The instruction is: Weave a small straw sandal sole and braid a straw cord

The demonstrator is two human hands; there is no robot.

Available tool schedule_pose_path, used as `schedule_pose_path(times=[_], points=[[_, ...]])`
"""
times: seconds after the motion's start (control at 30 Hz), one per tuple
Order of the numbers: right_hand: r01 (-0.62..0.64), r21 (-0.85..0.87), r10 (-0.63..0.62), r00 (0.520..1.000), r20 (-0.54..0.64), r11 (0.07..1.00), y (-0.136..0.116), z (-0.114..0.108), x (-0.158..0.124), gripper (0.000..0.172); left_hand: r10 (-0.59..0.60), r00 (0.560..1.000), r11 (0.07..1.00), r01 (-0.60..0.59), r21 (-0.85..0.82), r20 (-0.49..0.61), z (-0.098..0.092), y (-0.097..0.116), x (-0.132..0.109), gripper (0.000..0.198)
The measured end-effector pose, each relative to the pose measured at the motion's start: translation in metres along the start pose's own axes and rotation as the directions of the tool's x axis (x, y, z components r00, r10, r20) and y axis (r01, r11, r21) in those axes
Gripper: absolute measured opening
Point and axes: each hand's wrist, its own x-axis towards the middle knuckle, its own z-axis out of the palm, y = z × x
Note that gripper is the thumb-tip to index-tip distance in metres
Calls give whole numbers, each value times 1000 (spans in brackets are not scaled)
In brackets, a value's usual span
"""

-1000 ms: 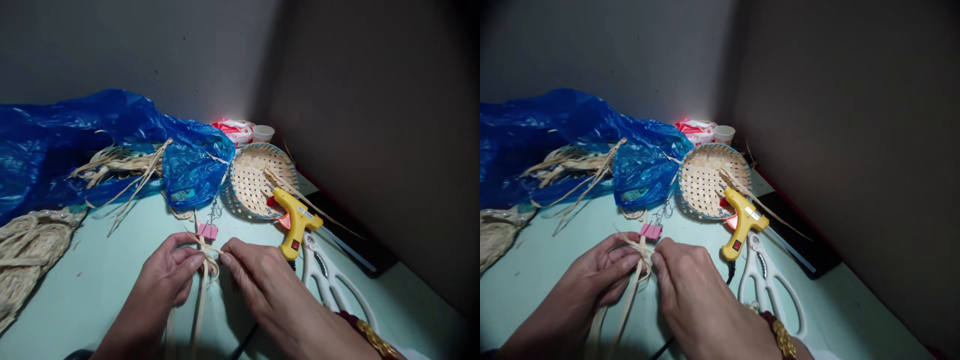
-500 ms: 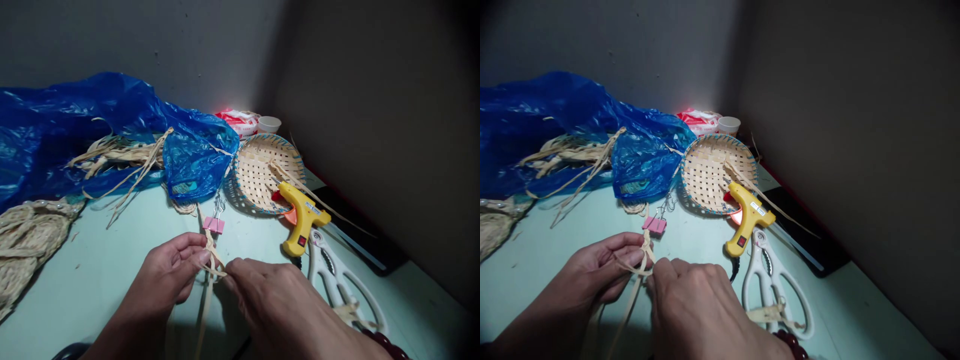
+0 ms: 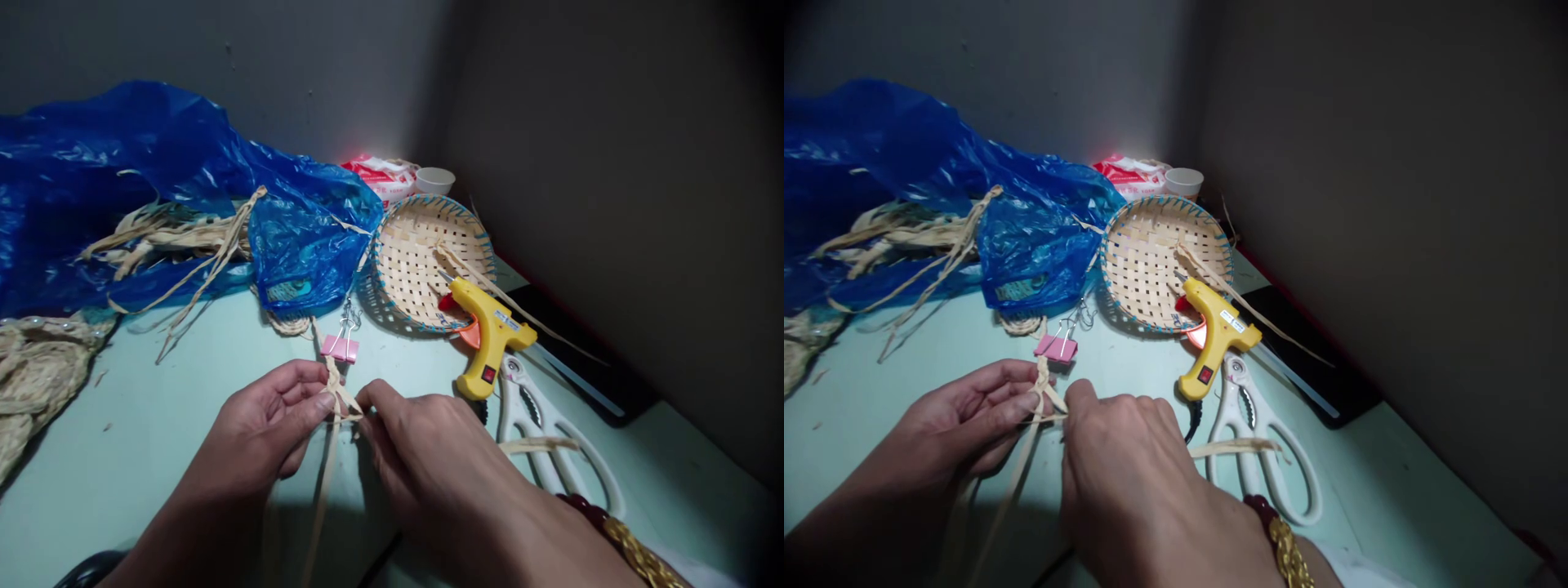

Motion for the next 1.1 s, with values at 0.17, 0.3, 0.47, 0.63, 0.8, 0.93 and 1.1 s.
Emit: schedule_pose_path(times=[0.17,0.3,0.47,0.63,0.8,0.93,1.1], points=[[12,110,-3,997,-79,994,5,1,-5,12,-17,1000,1000,17,-6,4,1,1,0,35],[25,189,-2,993,-120,982,9,3,-5,16,-54,999,999,54,-2,-5,-1,2,1,38],[119,168,-83,975,-207,979,8,1,2,29,-70,997,997,69,41,18,-4,4,3,37],[131,172,-97,976,-195,976,7,-1,0,23,-71,997,995,68,76,38,-5,3,4,39],[163,142,-128,965,-231,976,9,0,-1,19,-68,997,995,66,74,25,-4,5,3,35],[212,-43,-215,932,-292,976,11,0,0,16,-86,996,992,85,88,5,-3,6,2,39],[241,-296,-350,843,-408,924,9,1,-2,18,-69,997,994,66,90,34,-5,5,3,41]])
